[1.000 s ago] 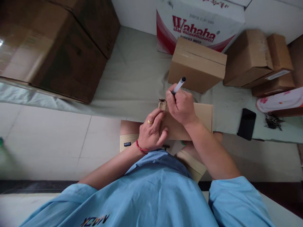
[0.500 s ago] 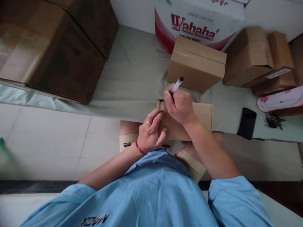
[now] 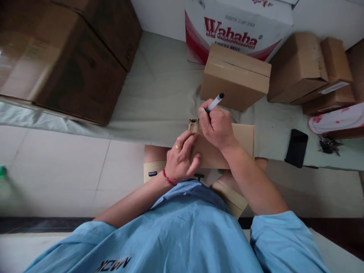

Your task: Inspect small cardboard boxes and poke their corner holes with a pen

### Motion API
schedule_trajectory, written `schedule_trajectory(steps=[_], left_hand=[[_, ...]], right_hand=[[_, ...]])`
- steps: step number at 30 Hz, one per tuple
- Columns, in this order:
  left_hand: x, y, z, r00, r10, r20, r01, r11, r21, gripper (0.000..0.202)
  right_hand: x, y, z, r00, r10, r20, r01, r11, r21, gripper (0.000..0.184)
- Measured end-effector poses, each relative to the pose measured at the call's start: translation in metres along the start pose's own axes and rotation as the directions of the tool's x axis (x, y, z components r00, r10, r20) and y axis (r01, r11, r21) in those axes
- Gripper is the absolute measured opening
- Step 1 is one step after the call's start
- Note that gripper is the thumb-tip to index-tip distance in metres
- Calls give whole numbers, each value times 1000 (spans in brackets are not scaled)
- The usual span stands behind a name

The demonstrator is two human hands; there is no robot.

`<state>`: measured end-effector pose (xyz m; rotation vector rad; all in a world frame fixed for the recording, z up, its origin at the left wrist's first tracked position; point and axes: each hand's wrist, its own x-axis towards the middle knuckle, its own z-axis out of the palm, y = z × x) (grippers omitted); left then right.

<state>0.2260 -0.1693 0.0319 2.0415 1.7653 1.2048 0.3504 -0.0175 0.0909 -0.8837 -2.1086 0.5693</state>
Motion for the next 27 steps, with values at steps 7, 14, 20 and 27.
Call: schedule_trajectory(steps=[7, 14, 20, 27], left_hand=[[0, -1, 0, 1000, 4, 1, -4, 1000, -4, 58], [1, 0, 0, 1000, 21, -23, -21, 1000, -13, 57], [0, -1, 1, 1000, 7, -13, -7, 1000, -16, 59], [-1, -1, 2, 1000, -2, -4, 2, 1000, -9, 59]], right_hand=[[-1, -3, -2, 1000, -11, 3, 11, 999, 43, 44], [-1, -5, -3, 998, -24, 61, 20, 998, 63, 45], [0, -8, -5, 986, -1, 165, -17, 994, 112, 47], [0, -7, -4, 984, -27, 178, 6, 993, 119, 46]])
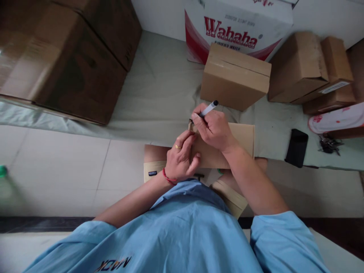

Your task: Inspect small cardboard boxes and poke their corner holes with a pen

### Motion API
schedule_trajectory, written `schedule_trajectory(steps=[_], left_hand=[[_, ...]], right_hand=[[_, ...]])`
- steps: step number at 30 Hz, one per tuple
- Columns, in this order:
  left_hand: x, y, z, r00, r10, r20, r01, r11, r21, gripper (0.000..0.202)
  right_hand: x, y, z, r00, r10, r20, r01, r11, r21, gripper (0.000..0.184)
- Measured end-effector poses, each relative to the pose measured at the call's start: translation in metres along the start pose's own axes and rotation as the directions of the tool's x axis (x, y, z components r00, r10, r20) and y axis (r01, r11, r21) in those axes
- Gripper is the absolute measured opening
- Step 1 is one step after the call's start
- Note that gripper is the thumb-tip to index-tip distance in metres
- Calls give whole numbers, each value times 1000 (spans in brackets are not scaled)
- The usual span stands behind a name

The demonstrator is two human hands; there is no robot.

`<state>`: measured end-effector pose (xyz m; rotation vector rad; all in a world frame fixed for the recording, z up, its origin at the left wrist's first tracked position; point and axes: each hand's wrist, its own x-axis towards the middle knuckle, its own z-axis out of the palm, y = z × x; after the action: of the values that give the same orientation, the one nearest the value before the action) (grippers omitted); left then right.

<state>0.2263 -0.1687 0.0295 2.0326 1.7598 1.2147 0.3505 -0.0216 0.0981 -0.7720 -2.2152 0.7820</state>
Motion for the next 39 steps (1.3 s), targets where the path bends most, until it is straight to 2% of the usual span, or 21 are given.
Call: schedule_trajectory(steps=[4, 21, 24, 27, 30, 32, 34, 38, 39], left_hand=[[1, 0, 1, 999, 23, -38, -24, 1000, -11, 57], [0, 0, -1, 1000, 5, -6, -5, 1000, -15, 59], [1, 1, -2, 1000, 14, 1, -14, 1000, -6, 58], [-3, 1, -1, 1000, -6, 20, 5, 1000, 21, 57], [-11, 1, 4, 997, -21, -73, 23, 999, 29, 56], [-17, 1, 8, 985, -85, -150, 85, 996, -7, 61], [-22, 2, 10, 967, -197, -163, 193, 980, -42, 63], [-20, 3, 6, 942, -331, -50, 331, 943, -11, 43], [-17, 3, 4, 936, -351, -21, 351, 936, 4, 39]], right_hand=[[0, 1, 0, 1000, 0, 15, 0, 1000, 14, 46], [0, 1, 1, 1000, 15, 5, -15, 1000, -26, 41], [-1, 3, 1, 997, 1, -73, -4, 999, -43, 41], [-3, 4, -1, 977, 18, -211, -22, 1000, -16, 41], [-7, 2, -7, 921, 50, -387, -46, 999, 19, 36], [-12, 0, -14, 862, 63, -502, -52, 998, 35, 32], [-19, -1, -26, 776, 77, -626, -55, 997, 54, 27], [-50, 21, -68, 522, 43, -852, -60, 998, 14, 24], [-62, 32, -81, 514, 56, -856, -88, 996, 12, 25]])
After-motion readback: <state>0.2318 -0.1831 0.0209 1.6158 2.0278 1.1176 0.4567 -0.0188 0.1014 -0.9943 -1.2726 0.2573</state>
